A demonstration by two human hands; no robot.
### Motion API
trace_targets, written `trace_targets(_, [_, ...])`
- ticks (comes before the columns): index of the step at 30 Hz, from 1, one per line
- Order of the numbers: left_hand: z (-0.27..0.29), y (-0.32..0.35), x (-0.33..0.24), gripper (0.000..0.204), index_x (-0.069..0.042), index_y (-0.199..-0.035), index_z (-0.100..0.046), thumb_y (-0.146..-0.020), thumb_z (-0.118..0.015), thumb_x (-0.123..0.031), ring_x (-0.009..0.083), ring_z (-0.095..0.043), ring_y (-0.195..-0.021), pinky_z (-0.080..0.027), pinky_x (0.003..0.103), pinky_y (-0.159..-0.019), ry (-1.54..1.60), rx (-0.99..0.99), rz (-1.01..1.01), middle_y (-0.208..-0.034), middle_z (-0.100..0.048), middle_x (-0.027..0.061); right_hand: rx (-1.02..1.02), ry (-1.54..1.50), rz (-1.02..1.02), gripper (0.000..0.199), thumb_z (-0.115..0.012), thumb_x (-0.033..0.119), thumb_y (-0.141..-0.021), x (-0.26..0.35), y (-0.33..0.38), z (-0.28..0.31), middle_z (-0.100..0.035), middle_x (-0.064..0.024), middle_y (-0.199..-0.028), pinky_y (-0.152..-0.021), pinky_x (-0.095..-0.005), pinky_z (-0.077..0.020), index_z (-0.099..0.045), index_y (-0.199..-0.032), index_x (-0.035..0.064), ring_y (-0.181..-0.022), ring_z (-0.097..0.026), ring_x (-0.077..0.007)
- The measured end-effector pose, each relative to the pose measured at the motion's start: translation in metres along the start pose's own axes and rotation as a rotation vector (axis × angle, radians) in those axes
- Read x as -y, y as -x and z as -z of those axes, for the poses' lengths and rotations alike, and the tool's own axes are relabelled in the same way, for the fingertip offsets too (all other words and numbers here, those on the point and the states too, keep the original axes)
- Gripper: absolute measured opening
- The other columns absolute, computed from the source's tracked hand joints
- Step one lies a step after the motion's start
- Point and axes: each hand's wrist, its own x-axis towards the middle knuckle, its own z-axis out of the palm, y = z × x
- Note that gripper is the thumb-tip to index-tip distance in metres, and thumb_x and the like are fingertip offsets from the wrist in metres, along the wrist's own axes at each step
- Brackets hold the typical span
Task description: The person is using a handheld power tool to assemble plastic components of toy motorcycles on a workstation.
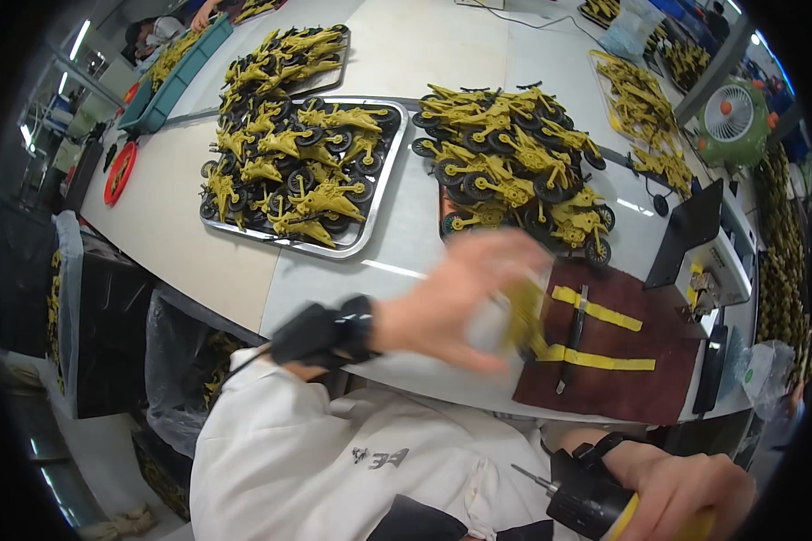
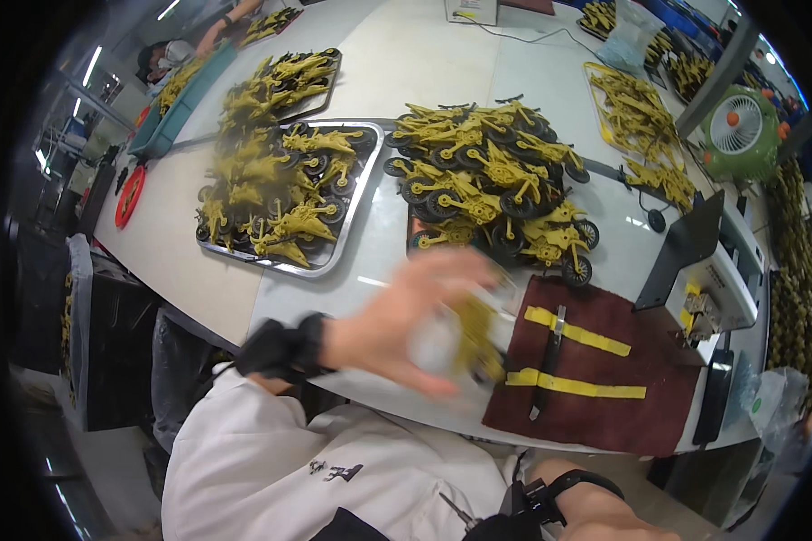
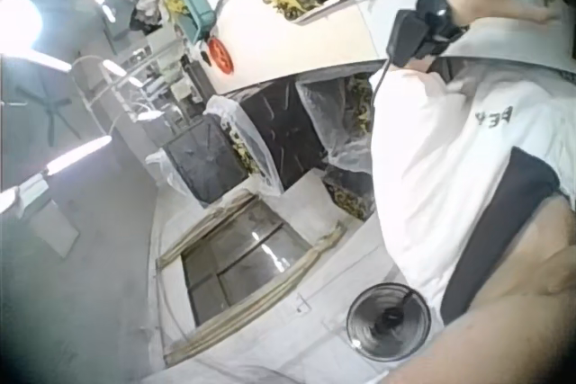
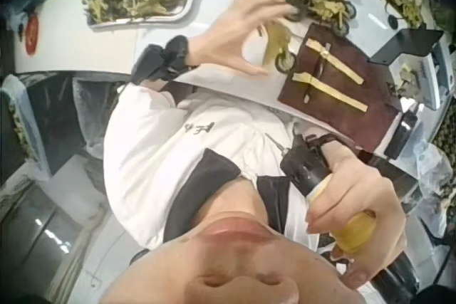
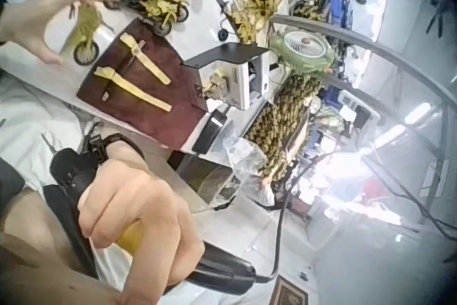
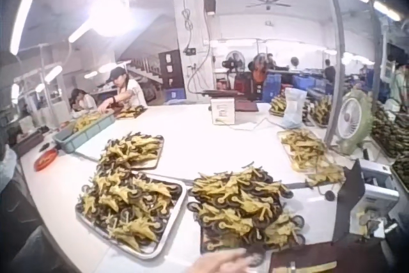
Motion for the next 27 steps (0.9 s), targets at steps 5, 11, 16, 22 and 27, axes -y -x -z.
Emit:
trace_targets(5, [0.146, 0.065, 0.075, 0.086, 0.000, -0.129, -0.046, -0.060, -0.084, -0.035, 0.0300, -0.047, -0.116, -0.036, 0.039, -0.100, -0.725, -0.519, 0.284, -0.126, -0.049, 0.0173, 0.012, 0.056, 0.112, 0.011, -0.054, -0.006, -0.074, 0.014, 0.020, -0.002, -0.067, -0.0063, -0.096, -0.047, -0.0322, -0.0491, -0.058, -0.082, 0.0020, -0.047, -0.056, -0.0239])
trace_targets(11, [0.217, 0.114, 0.175, 0.082, -0.005, -0.131, -0.047, -0.069, -0.074, -0.052, 0.0367, -0.040, -0.123, -0.031, 0.045, -0.103, -0.997, -0.460, 0.758, -0.133, -0.043, 0.0224, 0.104, -0.235, 0.046, 0.010, -0.054, -0.003, -0.077, 0.024, 0.022, 0.003, -0.069, -0.0083, -0.095, -0.050, -0.0305, -0.0472, -0.058, -0.082, 0.0045, -0.048, -0.054, -0.0230])
trace_targets(16, [0.138, 0.046, 0.098, 0.046, -0.006, -0.116, -0.056, -0.072, -0.071, -0.011, 0.0370, -0.047, -0.116, -0.036, 0.044, -0.098, -0.812, -0.242, 0.274, -0.124, -0.052, 0.0184, -0.060, 0.067, 0.151, 0.005, -0.055, 0.001, -0.084, 0.007, 0.032, 0.005, -0.069, -0.0131, -0.096, -0.046, -0.0264, -0.0415, -0.058, -0.081, 0.0046, -0.044, -0.048, -0.0204])
trace_targets(22, [0.053, 0.014, 0.078, 0.033, -0.009, -0.101, -0.062, -0.068, -0.069, -0.006, 0.0283, -0.049, -0.110, -0.042, 0.039, -0.088, -0.799, 0.183, 0.072, -0.112, -0.053, 0.0086, -0.087, 0.132, 0.216, 0.006, -0.054, 0.000, -0.082, 0.016, 0.039, 0.000, -0.068, -0.0083, -0.095, -0.045, -0.0254, -0.0401, -0.057, -0.080, 0.0040, -0.043, -0.047, -0.0186])
trace_targets(27, [0.040, 0.011, 0.109, 0.028, -0.010, -0.094, -0.065, -0.067, -0.072, -0.010, 0.0249, -0.050, -0.100, -0.042, 0.037, -0.081, -0.693, 0.177, 0.013, -0.099, -0.054, 0.0057, -0.103, 0.152, 0.170, 0.009, -0.052, -0.002, -0.079, 0.029, 0.039, 0.008, -0.067, -0.0045, -0.097, -0.047, -0.0273, -0.0428, -0.059, -0.082, 0.0044, -0.045, -0.050, -0.0213])
